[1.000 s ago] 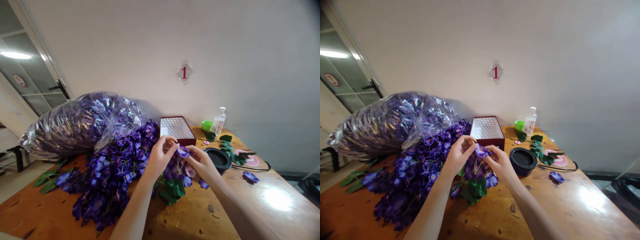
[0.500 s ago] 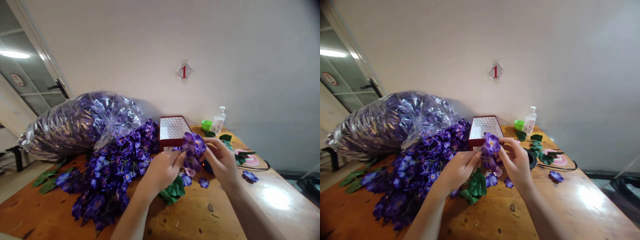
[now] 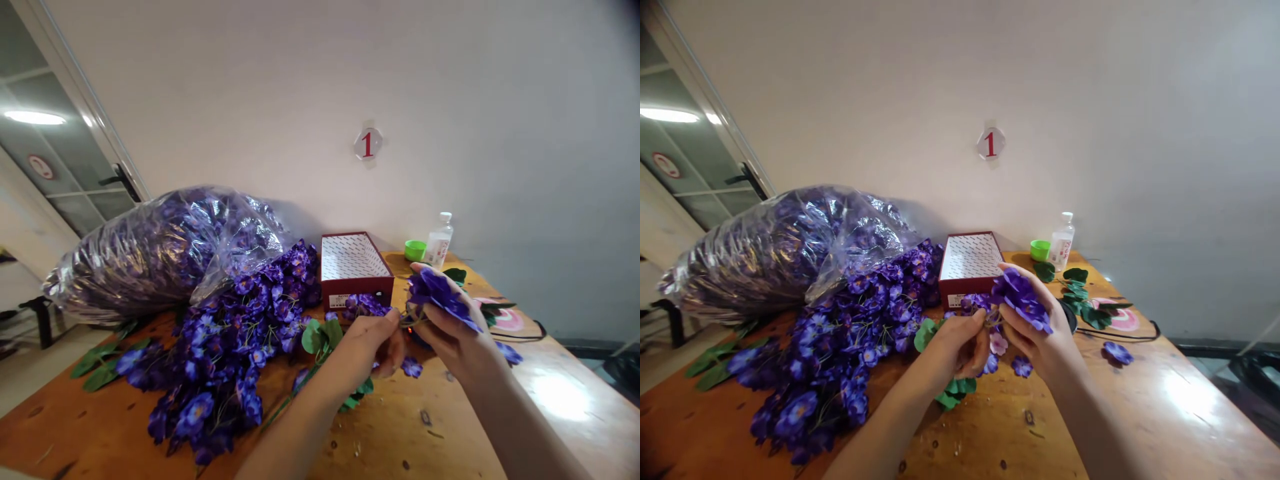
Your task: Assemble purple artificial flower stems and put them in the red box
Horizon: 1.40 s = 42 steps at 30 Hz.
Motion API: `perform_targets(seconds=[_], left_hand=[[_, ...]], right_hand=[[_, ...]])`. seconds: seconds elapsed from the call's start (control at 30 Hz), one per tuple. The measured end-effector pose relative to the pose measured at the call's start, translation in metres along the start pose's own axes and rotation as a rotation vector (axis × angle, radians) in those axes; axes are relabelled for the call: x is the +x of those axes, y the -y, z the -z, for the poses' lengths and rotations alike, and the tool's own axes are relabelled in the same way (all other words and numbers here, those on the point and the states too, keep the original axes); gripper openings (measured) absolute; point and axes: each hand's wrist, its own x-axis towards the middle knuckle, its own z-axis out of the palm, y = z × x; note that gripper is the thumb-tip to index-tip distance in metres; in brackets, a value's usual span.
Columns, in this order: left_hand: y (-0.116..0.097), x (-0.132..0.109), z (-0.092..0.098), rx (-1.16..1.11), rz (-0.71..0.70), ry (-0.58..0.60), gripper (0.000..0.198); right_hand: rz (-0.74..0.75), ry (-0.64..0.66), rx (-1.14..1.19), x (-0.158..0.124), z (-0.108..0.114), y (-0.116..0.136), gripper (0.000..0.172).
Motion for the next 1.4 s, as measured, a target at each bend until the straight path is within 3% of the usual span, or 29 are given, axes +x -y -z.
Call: perform_targets(seconds=[0.17, 0.27, 0.3, 0.37, 0.47, 0.53, 0.7, 0.9, 1.07, 1.23, 1.4], left_hand=[[-0.011, -0.009, 0.003, 0.036, 0.099, 0.167, 0.058], [-0.019, -0.015, 0.002, 0.324, 0.079, 0.196, 0.058], [-0.021, -0.016, 0.003, 0.505, 0.038, 0.148, 0.058], [-0.022, -0.015, 0.008, 0.965, 0.003, -0.066, 0.056], [-0.012, -0.006, 0.023, 1.559, 0.287, -0.382, 0.04], [-0.001, 0.004, 0.036, 1.704, 0.494, -0.416, 0.032], [0.016, 0.019, 0.058, 1.735, 0.569, -0.314, 0.02], [0.011, 0.015, 0.055, 1.733, 0.483, -0.233, 0.024], [0.015, 0.019, 0.054, 1.714, 0.487, -0.247, 0.026], [0.022, 0.025, 0.062, 1.672, 0.477, -0.246, 0.013], [0.005, 0.015, 0.063, 1.607, 0.291, -0.287, 0.018]], right_hand=[[0.013, 0.053, 0.054, -0.012, -0.008, 0.011, 0.045], [0.001, 0.015, 0.076, -0.01, -0.008, 0.009, 0.034], [-0.011, -0.029, 0.06, -0.009, -0.007, 0.009, 0.032], [-0.008, -0.117, -0.001, -0.006, -0.002, 0.011, 0.03], [0.031, -0.169, -0.075, -0.005, 0.005, 0.016, 0.034], [0.027, -0.186, -0.09, -0.006, 0.009, 0.02, 0.033], [0.063, -0.174, -0.163, -0.007, 0.009, 0.022, 0.032], [0.076, -0.144, -0.203, -0.005, 0.009, 0.019, 0.025], [0.092, -0.137, -0.216, -0.004, 0.008, 0.015, 0.026], [0.125, -0.117, -0.276, -0.003, 0.006, 0.014, 0.026], [0.113, 0.011, -0.534, 0.0, 0.016, 0.013, 0.024]])
